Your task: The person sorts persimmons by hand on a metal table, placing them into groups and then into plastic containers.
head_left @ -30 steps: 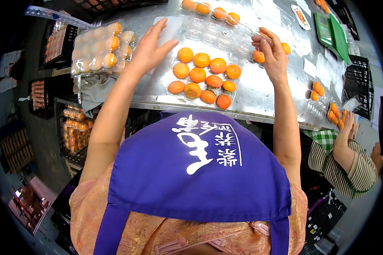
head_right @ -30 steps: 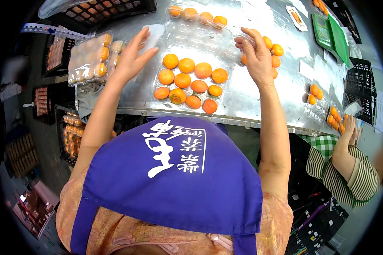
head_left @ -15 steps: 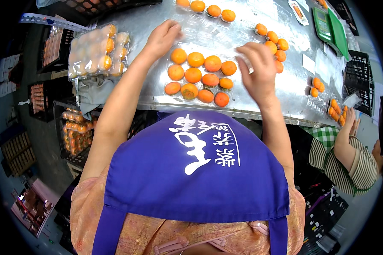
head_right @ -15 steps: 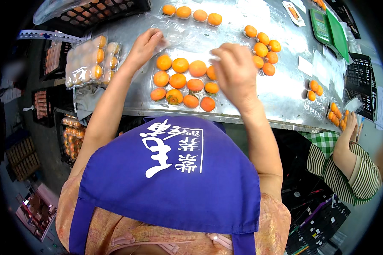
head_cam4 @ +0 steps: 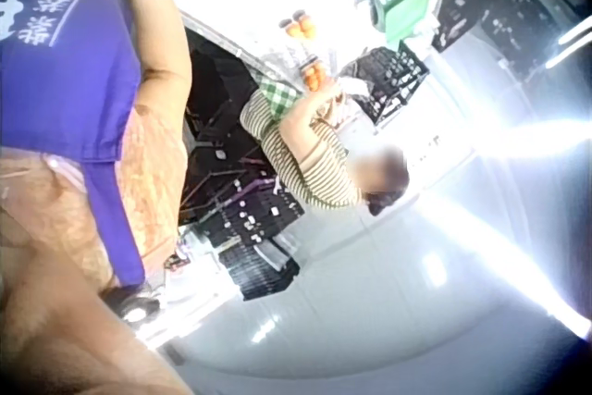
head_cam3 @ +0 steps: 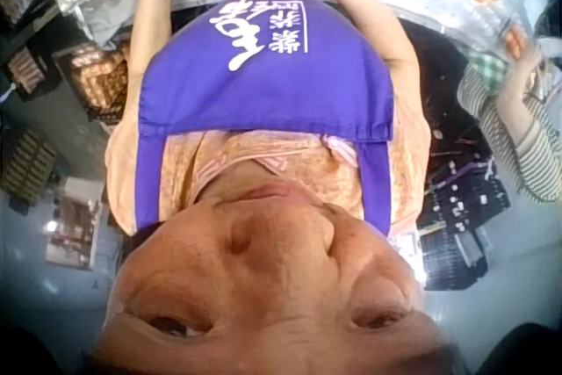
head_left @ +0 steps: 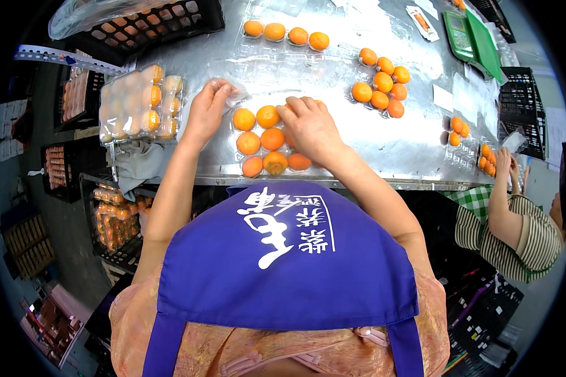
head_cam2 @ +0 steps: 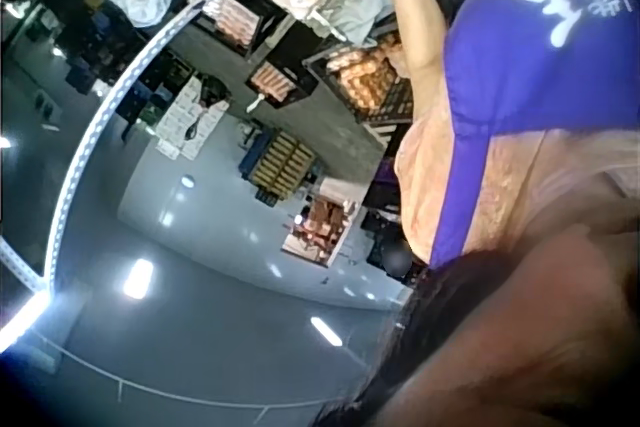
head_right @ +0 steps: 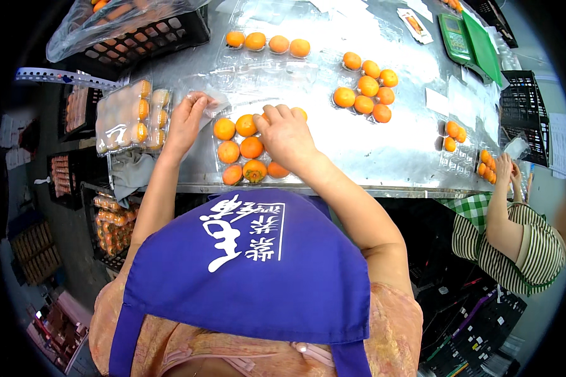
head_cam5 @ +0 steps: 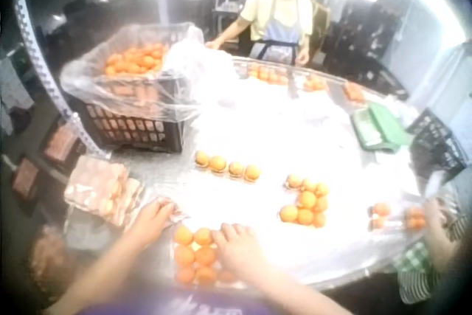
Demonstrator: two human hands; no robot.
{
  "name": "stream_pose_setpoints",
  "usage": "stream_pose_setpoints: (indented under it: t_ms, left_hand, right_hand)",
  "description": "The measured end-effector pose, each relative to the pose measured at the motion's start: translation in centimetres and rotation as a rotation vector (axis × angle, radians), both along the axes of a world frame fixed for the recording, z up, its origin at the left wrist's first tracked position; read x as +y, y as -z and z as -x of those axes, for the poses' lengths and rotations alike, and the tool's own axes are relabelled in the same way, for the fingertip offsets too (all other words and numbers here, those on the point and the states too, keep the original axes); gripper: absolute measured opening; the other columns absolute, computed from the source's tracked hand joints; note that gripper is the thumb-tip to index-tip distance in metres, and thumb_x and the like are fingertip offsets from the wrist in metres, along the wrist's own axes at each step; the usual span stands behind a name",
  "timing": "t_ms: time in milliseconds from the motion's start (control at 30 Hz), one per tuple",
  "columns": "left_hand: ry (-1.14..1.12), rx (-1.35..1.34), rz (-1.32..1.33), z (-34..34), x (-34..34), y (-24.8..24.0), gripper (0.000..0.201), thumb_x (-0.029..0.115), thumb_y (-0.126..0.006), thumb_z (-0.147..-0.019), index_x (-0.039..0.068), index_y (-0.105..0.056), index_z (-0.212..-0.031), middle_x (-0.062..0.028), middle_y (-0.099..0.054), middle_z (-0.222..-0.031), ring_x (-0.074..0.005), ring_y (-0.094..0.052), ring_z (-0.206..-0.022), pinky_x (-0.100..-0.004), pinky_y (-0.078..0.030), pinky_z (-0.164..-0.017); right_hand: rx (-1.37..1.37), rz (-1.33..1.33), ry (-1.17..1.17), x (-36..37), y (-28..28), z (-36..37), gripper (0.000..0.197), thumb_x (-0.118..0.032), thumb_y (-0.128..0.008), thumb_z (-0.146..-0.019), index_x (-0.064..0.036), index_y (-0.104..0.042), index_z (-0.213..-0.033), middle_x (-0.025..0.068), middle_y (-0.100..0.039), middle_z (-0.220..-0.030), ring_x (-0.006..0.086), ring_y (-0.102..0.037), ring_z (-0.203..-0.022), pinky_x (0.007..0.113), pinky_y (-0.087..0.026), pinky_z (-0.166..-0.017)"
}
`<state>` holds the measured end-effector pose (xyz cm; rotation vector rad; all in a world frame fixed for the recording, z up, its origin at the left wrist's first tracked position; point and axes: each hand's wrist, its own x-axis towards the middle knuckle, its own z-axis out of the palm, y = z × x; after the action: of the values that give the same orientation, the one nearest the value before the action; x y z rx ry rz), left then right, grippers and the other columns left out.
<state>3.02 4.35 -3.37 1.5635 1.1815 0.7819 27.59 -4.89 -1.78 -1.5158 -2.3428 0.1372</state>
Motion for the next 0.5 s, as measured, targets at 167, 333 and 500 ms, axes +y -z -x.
stream_pose_setpoints:
  t_ms: [167,333,500]
  left_hand:
    - [-0.036,-0.004,-0.036,0.0,-1.1,0.1,0.020,0.015,-0.061,-0.099,0.003,-0.065,-0.114,-0.0067,-0.066,-0.112,-0.0137,-0.061,-0.098,-0.0275,-0.049,-0.087]
    - [0.004,0.068,-0.147,0.2,-0.9,-0.4,0.024,0.014,-0.064,-0.095,0.006,-0.066,-0.117,-0.0074,-0.063,-0.120,-0.0183,-0.062,-0.101,-0.0295,-0.049,-0.089]
    - [0.039,0.164,-0.270,0.4,-1.1,-2.5,0.032,0.004,-0.061,-0.090,0.005,-0.066,-0.121,-0.0069,-0.064,-0.126,-0.0214,-0.062,-0.113,-0.0326,-0.046,-0.100]
  right_hand:
    - [-0.068,0.057,0.058,0.4,0.1,0.3,0.035,-0.015,-0.070,-0.074,-0.0056,-0.067,-0.108,0.0102,-0.060,-0.107,0.0272,-0.058,-0.100,0.040,-0.045,-0.083]
    - [-0.152,0.304,0.027,2.5,-1.6,0.1,0.028,-0.010,-0.071,-0.072,-0.0052,-0.065,-0.099,0.0108,-0.059,-0.106,0.0294,-0.059,-0.097,0.041,-0.047,-0.083]
    - [-0.023,0.285,0.005,2.3,-0.9,-0.7,0.022,-0.007,-0.068,-0.075,-0.0053,-0.062,-0.096,0.0130,-0.060,-0.101,0.0314,-0.060,-0.095,0.043,-0.049,-0.081]
